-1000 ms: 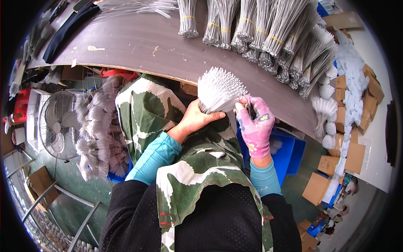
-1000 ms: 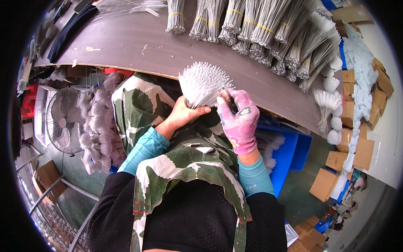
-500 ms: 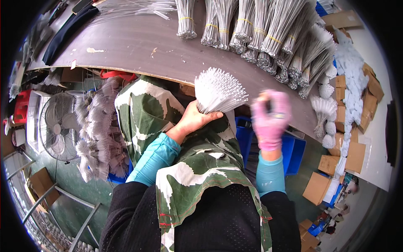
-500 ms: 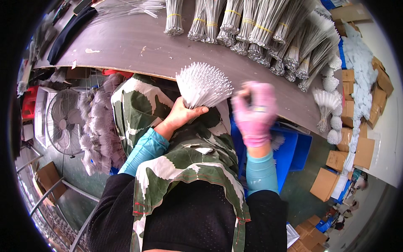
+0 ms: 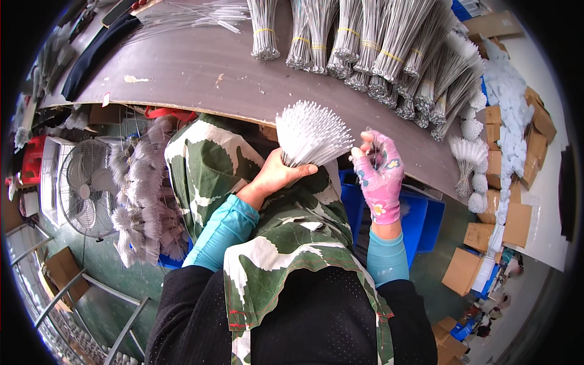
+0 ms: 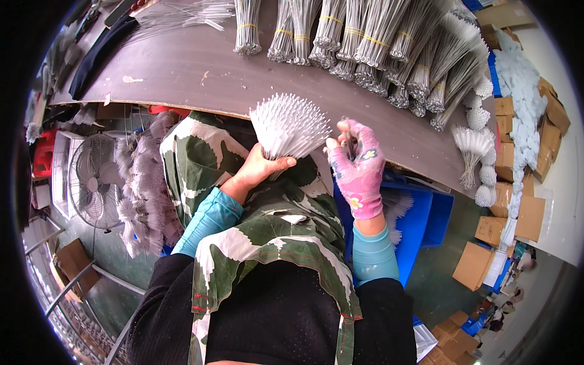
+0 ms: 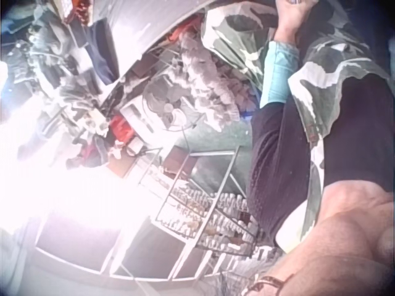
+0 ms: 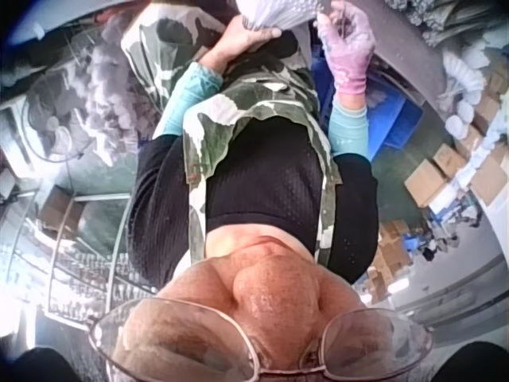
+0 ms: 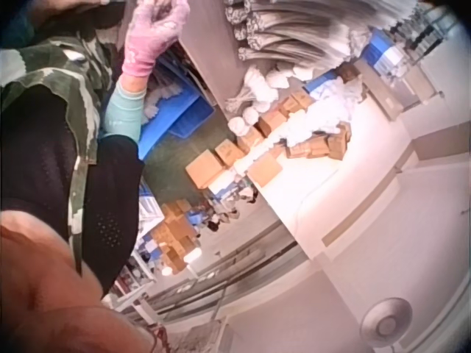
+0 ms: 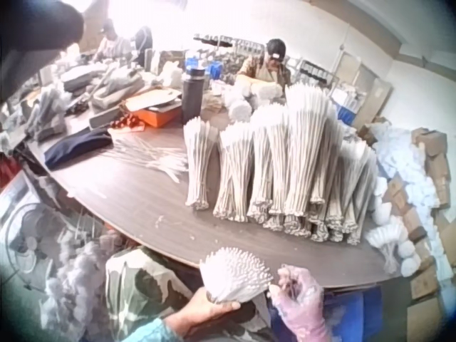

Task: Trim and organize bundles of white plastic bristles using a small cutting tool for brush assembly.

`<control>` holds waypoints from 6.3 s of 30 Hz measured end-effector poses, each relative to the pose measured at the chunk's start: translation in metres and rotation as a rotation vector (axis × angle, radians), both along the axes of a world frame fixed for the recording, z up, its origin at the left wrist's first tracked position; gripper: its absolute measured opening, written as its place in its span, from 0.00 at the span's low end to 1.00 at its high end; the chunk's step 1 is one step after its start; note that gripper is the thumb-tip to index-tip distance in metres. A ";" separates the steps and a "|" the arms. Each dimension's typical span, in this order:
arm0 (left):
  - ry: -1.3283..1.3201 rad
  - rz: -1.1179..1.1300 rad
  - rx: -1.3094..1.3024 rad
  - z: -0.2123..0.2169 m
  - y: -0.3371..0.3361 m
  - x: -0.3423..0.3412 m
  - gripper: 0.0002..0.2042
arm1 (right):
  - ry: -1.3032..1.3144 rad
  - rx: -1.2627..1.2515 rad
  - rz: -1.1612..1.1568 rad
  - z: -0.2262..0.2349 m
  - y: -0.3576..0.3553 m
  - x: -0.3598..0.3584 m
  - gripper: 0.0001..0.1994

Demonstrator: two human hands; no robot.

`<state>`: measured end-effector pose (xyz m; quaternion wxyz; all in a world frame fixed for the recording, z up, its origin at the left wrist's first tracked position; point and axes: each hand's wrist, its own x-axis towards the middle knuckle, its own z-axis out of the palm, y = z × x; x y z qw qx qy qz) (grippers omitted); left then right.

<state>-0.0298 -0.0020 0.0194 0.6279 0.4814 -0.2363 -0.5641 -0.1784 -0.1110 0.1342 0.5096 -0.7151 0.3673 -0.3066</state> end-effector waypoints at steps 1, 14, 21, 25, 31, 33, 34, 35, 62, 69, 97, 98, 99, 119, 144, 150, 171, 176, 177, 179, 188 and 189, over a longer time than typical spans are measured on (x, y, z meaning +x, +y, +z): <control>-0.001 0.002 -0.001 0.000 0.000 0.001 0.27 | 0.008 0.079 -0.003 -0.003 -0.001 -0.001 0.18; -0.022 -0.013 -0.030 -0.001 -0.001 -0.005 0.27 | -0.023 0.149 -0.060 -0.024 0.014 -0.002 0.27; -0.116 0.072 -0.055 -0.003 -0.003 -0.014 0.28 | -0.206 -0.124 -0.180 0.000 0.025 0.001 0.04; -0.110 0.083 -0.064 -0.005 -0.004 -0.016 0.28 | -0.072 0.174 -0.004 0.005 0.025 0.001 0.03; -0.183 0.139 -0.033 -0.006 -0.005 -0.023 0.29 | 0.000 0.059 -0.048 -0.003 0.023 0.005 0.03; -0.279 0.176 -0.028 -0.005 -0.005 -0.025 0.30 | 0.014 0.069 -0.071 -0.006 0.022 0.004 0.02; -0.279 0.175 -0.028 -0.004 -0.005 -0.026 0.30 | 0.067 -0.019 -0.079 -0.012 0.020 0.002 0.03; -0.280 0.183 -0.023 -0.003 -0.006 -0.026 0.30 | 0.120 -0.107 -0.088 -0.015 0.018 0.001 0.03; -0.139 0.087 -0.117 0.009 -0.008 0.000 0.45 | -0.246 0.587 -0.059 -0.064 0.026 0.018 0.31; -0.561 0.077 -0.167 -0.008 0.003 -0.005 0.53 | -0.046 0.272 -0.062 -0.074 0.050 0.023 0.37; -0.500 0.297 0.010 -0.034 -0.010 -0.021 0.16 | 0.562 0.587 0.546 0.075 -0.033 -0.010 0.24; -0.527 0.301 -0.010 -0.033 -0.008 -0.020 0.16 | 0.592 0.579 0.565 0.082 -0.031 -0.003 0.22; -0.555 0.304 -0.032 -0.033 -0.008 -0.018 0.16 | 0.559 0.490 0.555 0.085 -0.028 0.005 0.18; -0.606 0.303 0.030 -0.030 -0.004 -0.015 0.12 | 0.969 -0.149 0.802 0.090 -0.039 0.047 0.15; -0.634 0.233 0.148 -0.011 -0.004 -0.012 0.18 | 1.020 0.351 0.725 0.082 -0.049 0.047 0.18; -0.625 0.246 0.145 -0.015 -0.004 -0.012 0.18 | 1.037 0.333 0.730 0.081 -0.047 0.050 0.20; -0.639 0.260 0.127 -0.020 -0.005 -0.014 0.22 | 1.038 -0.112 0.916 0.093 -0.050 0.064 0.15; -0.641 0.240 0.142 -0.020 -0.004 -0.012 0.22 | 1.057 -0.157 1.028 0.094 -0.046 0.068 0.16; -0.641 0.228 0.148 -0.020 -0.005 -0.012 0.22 | 1.058 -0.159 1.028 0.094 -0.046 0.069 0.16; -0.641 0.227 0.153 -0.021 -0.005 -0.012 0.22 | 1.076 -0.195 1.015 0.091 -0.048 0.071 0.16; -0.649 0.243 0.168 -0.014 -0.006 -0.012 0.22 | 1.099 -0.379 1.167 0.094 -0.051 0.077 0.14; -0.653 0.246 0.172 -0.014 -0.005 -0.012 0.22 | 1.097 -0.380 1.171 0.094 -0.049 0.077 0.14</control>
